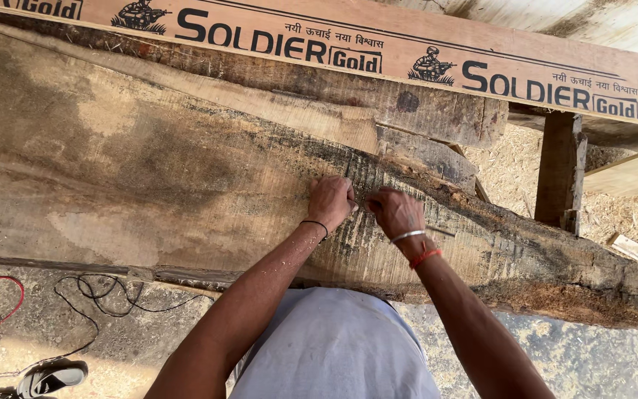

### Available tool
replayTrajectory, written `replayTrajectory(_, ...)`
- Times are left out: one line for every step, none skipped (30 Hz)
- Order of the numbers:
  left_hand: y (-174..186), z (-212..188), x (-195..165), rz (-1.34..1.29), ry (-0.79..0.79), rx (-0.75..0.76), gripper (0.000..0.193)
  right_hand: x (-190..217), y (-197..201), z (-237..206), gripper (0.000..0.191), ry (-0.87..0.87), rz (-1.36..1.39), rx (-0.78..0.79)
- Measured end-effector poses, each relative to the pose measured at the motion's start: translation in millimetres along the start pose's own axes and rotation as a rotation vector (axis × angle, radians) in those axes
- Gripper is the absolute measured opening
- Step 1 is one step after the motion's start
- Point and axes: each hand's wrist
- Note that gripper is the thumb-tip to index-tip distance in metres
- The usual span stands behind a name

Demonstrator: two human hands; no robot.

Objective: The person stretches a tape measure across a large rough wood slab on sawhorses, marks measured points with a pencil, then picks up a circular saw and begins cutting the slab along the marked line. The clip ends while the cut is in progress.

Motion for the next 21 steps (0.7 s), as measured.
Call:
replayTrajectory(0,0,0,-0.002,0.004,0.001,0.023,-3,3,6,0.019,0.003,-0.002,-0.005)
replayTrajectory(0,0,0,-0.001,0.010,-0.001,0.023,-5,7,12,0.019,0.010,-0.003,-0.013)
replayTrajectory(0,0,1,-0.002,0.014,0.003,0.023,-4,9,14,0.018,0.016,-0.005,-0.020)
replayTrajectory(0,0,1,-0.007,0.019,0.006,0.024,-4,6,11,0.020,0.022,-0.020,-0.002)
replayTrajectory(-1,0,1,-0.016,0.026,0.007,0.025,-2,2,3,0.021,0.028,-0.039,0.018)
replayTrajectory(-1,0,2,-0.022,0.011,-0.003,0.024,1,-3,-6,0.022,0.036,-0.059,0.038)
replayTrajectory(-1,0,2,-0.028,-0.003,-0.017,0.024,4,-8,-18,0.022,0.068,-0.049,0.068)
replayTrajectory(-1,0,2,-0.032,-0.016,-0.031,0.023,8,-14,-31,0.022,0.102,-0.037,0.099)
replayTrajectory(0,0,2,-0.027,-0.007,-0.030,0.022,10,-17,-36,0.022,0.134,-0.025,0.129)
replayTrajectory(0,0,2,-0.023,0.000,-0.029,0.022,10,-15,-35,0.021,0.131,-0.025,0.132)
replayTrajectory(0,0,1,-0.018,0.006,-0.025,0.022,11,-13,-32,0.021,0.125,-0.023,0.136)
replayTrajectory(1,0,1,-0.019,0.003,-0.029,0.022,10,-9,-28,0.021,0.115,-0.019,0.141)
replayTrajectory(1,0,1,-0.018,0.000,-0.030,0.022,8,-5,-20,0.021,0.087,-0.027,0.111)
replayTrajectory(2,0,0,-0.015,-0.005,-0.027,0.023,7,2,-9,0.022,0.057,-0.031,0.080)
replayTrajectory(1,0,0,-0.015,0.001,-0.021,0.023,5,8,1,0.023,0.025,-0.036,0.051)
replayTrajectory(2,0,-1,-0.014,0.009,-0.016,0.023,3,13,9,0.022,0.011,-0.037,0.030)
replayTrajectory(2,0,-1,-0.013,0.017,-0.011,0.023,4,17,15,0.021,-0.003,-0.039,0.009)
replayTrajectory(3,0,-2,-0.013,0.014,-0.011,0.024,5,19,17,0.021,-0.014,-0.043,-0.010)
replayTrajectory(4,-1,-2,-0.016,0.012,-0.012,0.024,4,16,13,0.021,-0.014,-0.052,0.019)
replayTrajectory(4,-1,-3,-0.020,0.013,-0.017,0.025,5,10,6,0.022,-0.011,-0.064,0.048)
replayTrajectory(5,-2,-3,-0.024,0.019,-0.010,0.025,7,5,-2,0.023,-0.006,-0.077,0.073)
Point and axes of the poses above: each hand's wrist, its own z-axis towards the middle knuckle, its own y-axis out of the back of the hand, x = y × z, and after that the axes turned 13 degrees about x, right-handed
